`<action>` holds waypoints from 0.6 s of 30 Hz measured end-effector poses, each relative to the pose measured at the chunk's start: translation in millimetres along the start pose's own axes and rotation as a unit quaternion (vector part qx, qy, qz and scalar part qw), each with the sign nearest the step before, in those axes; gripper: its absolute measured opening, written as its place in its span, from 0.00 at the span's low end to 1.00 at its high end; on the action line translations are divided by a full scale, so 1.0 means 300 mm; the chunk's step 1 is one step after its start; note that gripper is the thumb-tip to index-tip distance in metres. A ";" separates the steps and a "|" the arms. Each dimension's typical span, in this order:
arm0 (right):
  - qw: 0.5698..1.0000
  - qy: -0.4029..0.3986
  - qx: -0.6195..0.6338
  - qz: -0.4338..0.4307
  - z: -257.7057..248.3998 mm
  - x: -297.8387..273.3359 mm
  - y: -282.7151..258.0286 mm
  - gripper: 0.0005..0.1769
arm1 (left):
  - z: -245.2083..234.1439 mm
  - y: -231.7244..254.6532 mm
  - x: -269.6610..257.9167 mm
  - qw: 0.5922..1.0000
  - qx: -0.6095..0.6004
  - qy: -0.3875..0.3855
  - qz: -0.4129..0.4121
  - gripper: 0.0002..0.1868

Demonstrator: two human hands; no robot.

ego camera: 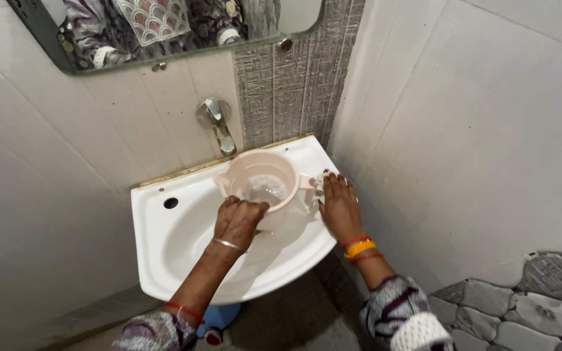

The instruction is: The person cleans a white bathroom sink using a cloth and a pink plastic jug. They repeatedly wet the cloth, wipe the sink basin and faucet, and rinse the cloth in the jug. The person also pours water from the jug into the sink to rinse the basin and refills the jug from the tap.

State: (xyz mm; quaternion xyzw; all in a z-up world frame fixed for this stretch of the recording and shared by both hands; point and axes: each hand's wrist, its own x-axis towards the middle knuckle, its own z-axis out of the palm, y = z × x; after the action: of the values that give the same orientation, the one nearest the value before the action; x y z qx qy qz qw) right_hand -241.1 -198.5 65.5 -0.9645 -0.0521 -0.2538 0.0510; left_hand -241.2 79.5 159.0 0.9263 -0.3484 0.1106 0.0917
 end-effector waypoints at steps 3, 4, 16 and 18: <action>0.999 0.015 0.027 0.022 -0.022 -0.070 -0.016 0.38 | -0.019 0.040 0.102 0.999 0.003 0.036 0.007 0.11; 0.999 0.013 0.038 0.030 -0.027 -0.091 -0.022 0.38 | -0.017 0.051 0.138 0.999 0.012 0.052 0.007 0.13; 0.997 0.022 0.069 0.039 -0.052 -0.119 -0.042 0.34 | 0.116 0.071 0.527 0.987 0.024 0.138 0.077 0.10; 0.997 0.017 0.068 0.042 -0.048 -0.114 -0.036 0.34 | 0.115 0.064 0.546 0.992 0.007 0.115 0.056 0.10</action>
State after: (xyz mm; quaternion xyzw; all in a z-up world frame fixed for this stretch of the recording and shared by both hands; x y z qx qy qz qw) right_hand -278.9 -192.0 61.8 -0.9556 -0.0283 -0.2639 0.1284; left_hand -129.1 -45.7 171.8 0.8871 -0.3860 0.2238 0.1180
